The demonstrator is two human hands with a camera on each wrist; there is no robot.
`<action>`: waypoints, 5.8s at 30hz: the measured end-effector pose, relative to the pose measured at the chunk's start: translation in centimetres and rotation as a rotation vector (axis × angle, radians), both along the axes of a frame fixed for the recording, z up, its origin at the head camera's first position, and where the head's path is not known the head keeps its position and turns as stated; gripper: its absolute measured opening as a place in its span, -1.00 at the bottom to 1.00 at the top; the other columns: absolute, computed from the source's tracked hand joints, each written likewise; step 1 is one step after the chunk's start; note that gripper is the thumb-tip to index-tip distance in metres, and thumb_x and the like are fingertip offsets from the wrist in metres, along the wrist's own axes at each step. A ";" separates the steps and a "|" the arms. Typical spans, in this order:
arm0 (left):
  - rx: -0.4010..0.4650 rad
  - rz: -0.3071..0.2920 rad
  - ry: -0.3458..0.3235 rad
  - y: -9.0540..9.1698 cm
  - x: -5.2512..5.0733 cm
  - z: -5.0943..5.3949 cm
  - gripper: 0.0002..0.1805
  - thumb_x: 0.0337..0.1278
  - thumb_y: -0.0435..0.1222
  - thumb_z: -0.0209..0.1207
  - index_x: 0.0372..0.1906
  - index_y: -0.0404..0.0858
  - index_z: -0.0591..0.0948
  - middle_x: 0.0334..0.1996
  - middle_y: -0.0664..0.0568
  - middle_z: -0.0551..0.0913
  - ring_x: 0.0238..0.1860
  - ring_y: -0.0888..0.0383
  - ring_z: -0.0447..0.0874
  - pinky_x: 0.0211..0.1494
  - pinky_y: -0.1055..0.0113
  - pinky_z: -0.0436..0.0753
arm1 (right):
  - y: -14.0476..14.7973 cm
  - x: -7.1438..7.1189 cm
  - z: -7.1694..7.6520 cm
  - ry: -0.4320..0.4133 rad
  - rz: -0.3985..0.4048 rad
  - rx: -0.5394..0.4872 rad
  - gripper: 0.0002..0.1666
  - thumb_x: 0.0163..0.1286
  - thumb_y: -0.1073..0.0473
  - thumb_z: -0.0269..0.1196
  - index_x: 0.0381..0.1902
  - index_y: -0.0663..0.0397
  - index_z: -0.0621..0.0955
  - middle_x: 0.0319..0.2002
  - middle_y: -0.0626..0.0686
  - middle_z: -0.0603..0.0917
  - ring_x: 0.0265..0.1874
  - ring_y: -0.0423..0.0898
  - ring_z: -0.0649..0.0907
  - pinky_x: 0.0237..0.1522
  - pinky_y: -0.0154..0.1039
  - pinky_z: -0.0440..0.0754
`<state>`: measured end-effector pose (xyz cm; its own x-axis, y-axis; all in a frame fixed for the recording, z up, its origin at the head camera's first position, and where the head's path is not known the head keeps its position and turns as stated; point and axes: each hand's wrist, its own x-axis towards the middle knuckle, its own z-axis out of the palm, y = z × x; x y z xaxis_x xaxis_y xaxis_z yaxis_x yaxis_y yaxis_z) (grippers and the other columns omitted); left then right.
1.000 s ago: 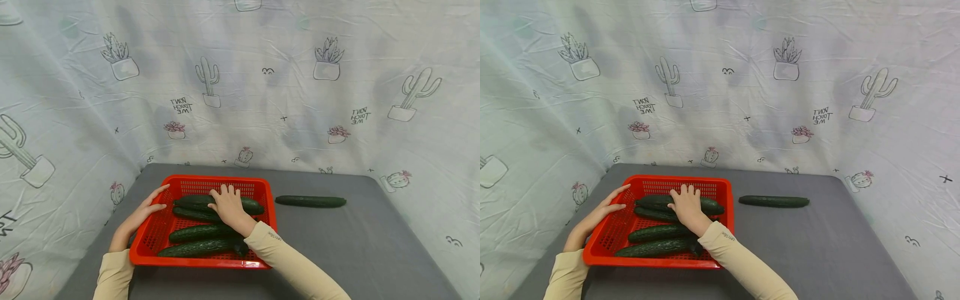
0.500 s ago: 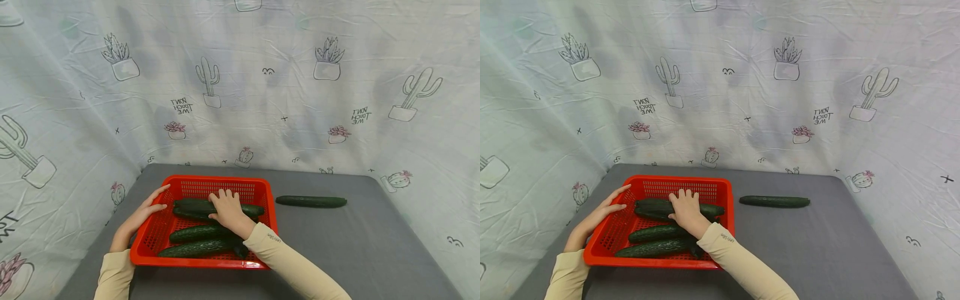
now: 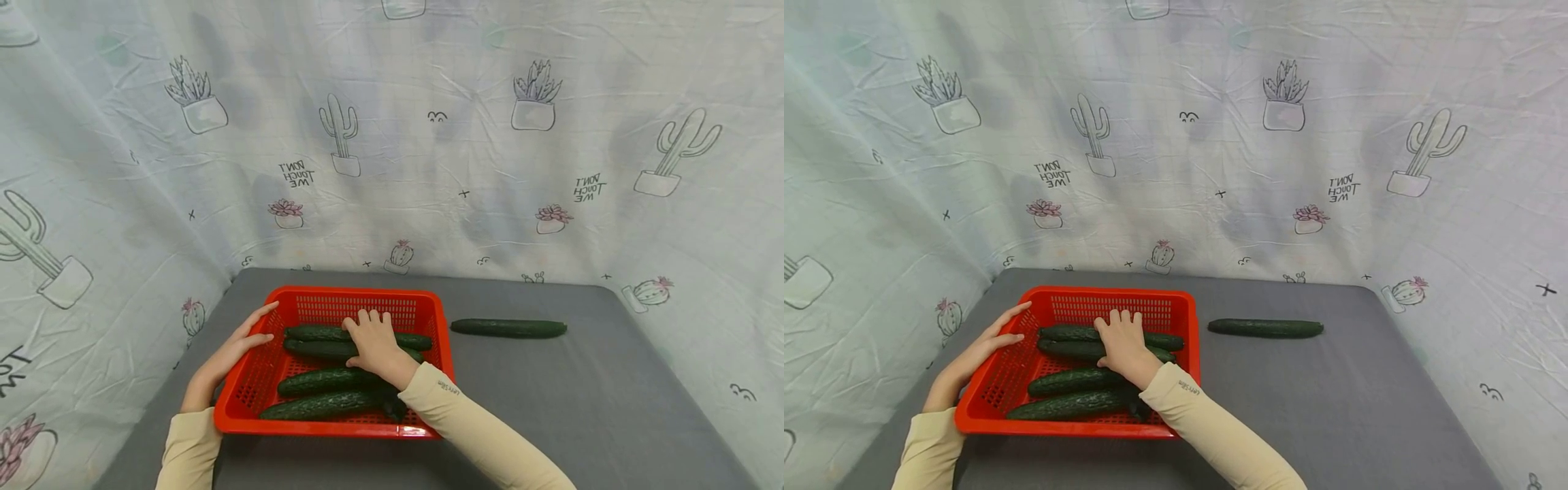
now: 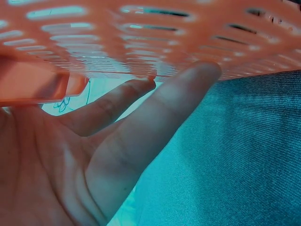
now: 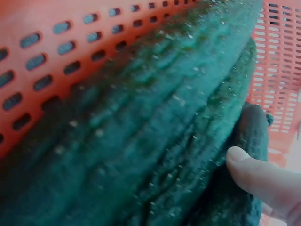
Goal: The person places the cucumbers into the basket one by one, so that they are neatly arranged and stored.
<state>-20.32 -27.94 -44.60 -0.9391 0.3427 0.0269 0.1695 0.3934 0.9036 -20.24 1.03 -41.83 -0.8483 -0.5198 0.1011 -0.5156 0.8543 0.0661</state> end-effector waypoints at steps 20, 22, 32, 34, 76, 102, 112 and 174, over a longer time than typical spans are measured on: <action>0.002 0.012 -0.002 0.0 0.0 0.0 -0.34 0.34 -0.25 -0.07 0.46 0.03 -0.01 0.47 -0.07 -0.22 0.41 -0.22 -0.25 0.16 -0.32 0.11 | 0.9 0.2 2.4 0.024 0.037 0.027 -0.32 -0.02 -0.31 0.35 0.08 -0.33 0.46 -0.01 0.01 0.43 -0.07 -0.01 0.42 -0.08 -0.09 0.30; 0.000 0.011 0.002 0.0 0.0 0.0 -0.34 0.35 -0.25 -0.07 0.46 0.02 -0.01 0.47 -0.07 -0.22 0.41 -0.21 -0.24 0.16 -0.31 0.12 | 1.1 0.3 2.6 0.029 0.033 0.032 -0.33 -0.01 -0.31 0.34 0.08 -0.34 0.46 0.01 0.01 0.43 -0.05 -0.01 0.42 -0.05 -0.08 0.31; 0.001 0.005 0.002 0.0 -0.1 -0.1 -0.34 0.35 -0.23 -0.07 0.47 0.00 -0.02 0.47 -0.06 -0.22 0.41 -0.22 -0.25 0.15 -0.31 0.12 | 2.9 0.6 3.0 0.082 0.025 -0.003 -0.33 0.00 -0.27 0.36 0.07 -0.25 0.48 0.01 0.04 0.44 -0.03 0.02 0.41 0.04 0.00 0.33; 0.001 0.004 0.002 0.0 -0.1 -0.1 -0.34 0.35 -0.23 -0.07 0.47 0.00 -0.02 0.47 -0.06 -0.22 0.41 -0.22 -0.26 0.15 -0.32 0.11 | 3.4 0.6 3.1 0.083 0.026 -0.021 -0.33 0.01 -0.26 0.36 0.08 -0.24 0.48 0.00 0.04 0.44 -0.05 0.02 0.40 0.02 -0.01 0.32; 0.005 -0.003 0.009 -0.1 -0.1 -0.3 -0.34 0.35 -0.24 -0.07 0.47 -0.02 -0.02 0.47 -0.10 -0.22 0.41 -0.24 -0.27 0.16 -0.35 0.07 | 15.5 -0.2 4.2 0.035 -0.141 -0.379 -0.57 0.22 -0.04 0.27 0.03 -0.07 0.55 -0.11 0.09 0.46 -0.12 0.10 0.37 -0.14 0.04 0.27; 0.002 0.002 0.014 -0.2 -0.2 -0.3 -0.34 0.34 -0.24 -0.07 0.46 -0.04 -0.01 0.46 -0.11 -0.20 0.41 -0.23 -0.25 0.15 -0.35 0.10 | 23.5 -2.6 -3.0 -0.022 -0.297 -0.427 -0.53 0.24 0.00 0.26 0.06 0.06 0.53 -0.07 0.30 0.45 -0.17 0.24 0.38 -0.28 0.05 0.27; 0.009 -0.002 0.022 -0.2 -0.1 -0.3 -0.34 0.34 -0.26 -0.07 0.46 -0.07 -0.01 0.46 -0.12 -0.20 0.41 -0.23 -0.26 0.15 -0.35 0.08 | 26.0 -3.1 -4.3 -0.042 -0.359 -0.398 -0.48 0.25 -0.06 0.23 0.09 0.08 0.50 0.00 0.34 0.40 -0.09 0.31 0.35 -0.25 0.12 0.24; -0.002 0.002 0.014 -0.2 -0.1 -0.2 -0.34 0.35 -0.25 -0.08 0.47 -0.03 -0.03 0.46 -0.11 -0.22 0.41 -0.23 -0.26 0.14 -0.33 0.11 | 28.1 -4.5 -6.1 -0.121 -0.316 -0.338 -0.34 0.24 -0.30 0.13 0.10 0.01 0.42 -0.15 0.31 0.43 -0.14 0.27 0.36 -0.11 0.25 0.16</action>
